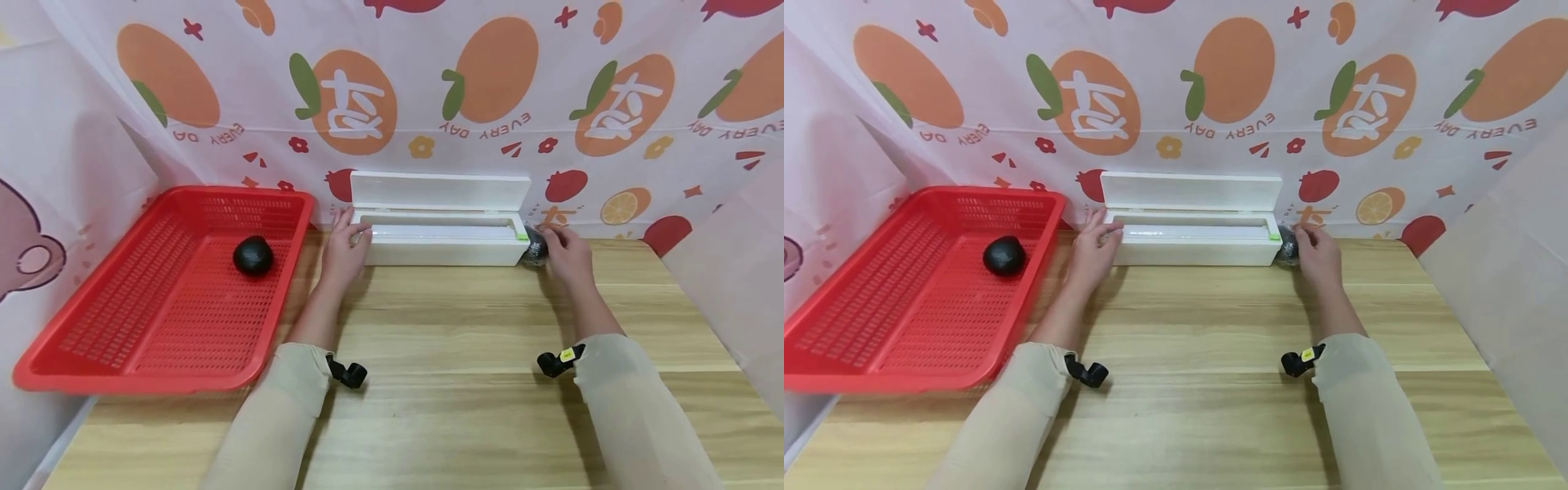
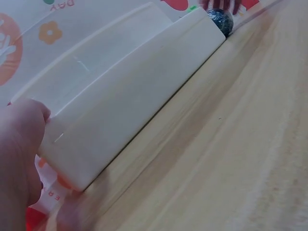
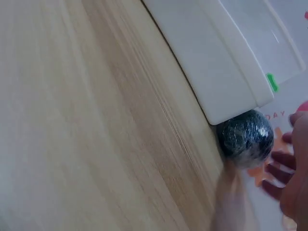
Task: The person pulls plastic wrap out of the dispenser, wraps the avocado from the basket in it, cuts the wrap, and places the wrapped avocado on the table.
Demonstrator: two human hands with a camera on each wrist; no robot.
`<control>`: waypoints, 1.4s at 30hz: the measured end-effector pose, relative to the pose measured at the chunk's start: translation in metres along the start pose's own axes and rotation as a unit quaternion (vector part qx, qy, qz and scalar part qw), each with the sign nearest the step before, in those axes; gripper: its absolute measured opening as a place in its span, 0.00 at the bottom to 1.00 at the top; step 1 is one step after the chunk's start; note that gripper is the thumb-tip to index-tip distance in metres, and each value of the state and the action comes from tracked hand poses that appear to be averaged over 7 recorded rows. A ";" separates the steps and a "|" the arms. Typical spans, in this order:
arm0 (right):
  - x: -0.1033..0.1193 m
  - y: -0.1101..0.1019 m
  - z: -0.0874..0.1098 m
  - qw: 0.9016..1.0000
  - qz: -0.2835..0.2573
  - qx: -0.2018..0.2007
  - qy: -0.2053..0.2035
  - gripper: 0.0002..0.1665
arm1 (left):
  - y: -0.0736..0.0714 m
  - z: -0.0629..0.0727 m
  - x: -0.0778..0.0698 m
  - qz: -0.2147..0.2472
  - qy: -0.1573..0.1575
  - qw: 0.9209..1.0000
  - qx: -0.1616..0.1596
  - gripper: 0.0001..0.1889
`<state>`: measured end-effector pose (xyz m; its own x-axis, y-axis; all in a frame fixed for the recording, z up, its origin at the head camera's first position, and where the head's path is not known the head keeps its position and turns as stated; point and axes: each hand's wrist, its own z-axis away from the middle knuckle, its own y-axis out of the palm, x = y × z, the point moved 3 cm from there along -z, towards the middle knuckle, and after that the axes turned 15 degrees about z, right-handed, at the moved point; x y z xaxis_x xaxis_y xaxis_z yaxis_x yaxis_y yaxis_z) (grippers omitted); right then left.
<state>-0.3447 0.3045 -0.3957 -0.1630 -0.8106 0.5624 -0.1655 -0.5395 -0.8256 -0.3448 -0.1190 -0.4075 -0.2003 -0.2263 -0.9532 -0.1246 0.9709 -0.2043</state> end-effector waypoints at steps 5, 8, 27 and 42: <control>0.031 -0.004 -0.002 0.980 0.071 -0.034 -0.184 0.23 | -0.006 -0.003 -0.002 0.001 -0.021 1.000 0.002 0.14; 0.050 -0.003 -0.003 0.958 0.127 0.018 -0.256 0.23 | -0.008 -0.005 -0.003 0.000 -0.034 0.999 0.000 0.14; 0.062 0.004 -0.022 0.954 0.162 0.132 -0.217 0.18 | 0.001 -0.009 -0.020 -0.059 -0.093 0.994 0.028 0.16; 0.065 0.005 -0.025 0.962 0.163 0.101 -0.194 0.16 | 0.005 -0.012 -0.030 -0.116 -0.035 0.990 0.076 0.22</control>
<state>-0.3805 0.2547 -0.3623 0.2070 -0.9472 0.2448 0.0317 -0.2436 -0.9694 -0.3513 -0.1080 -0.3769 -0.1147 -0.4431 -0.8891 -0.0107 0.8955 -0.4449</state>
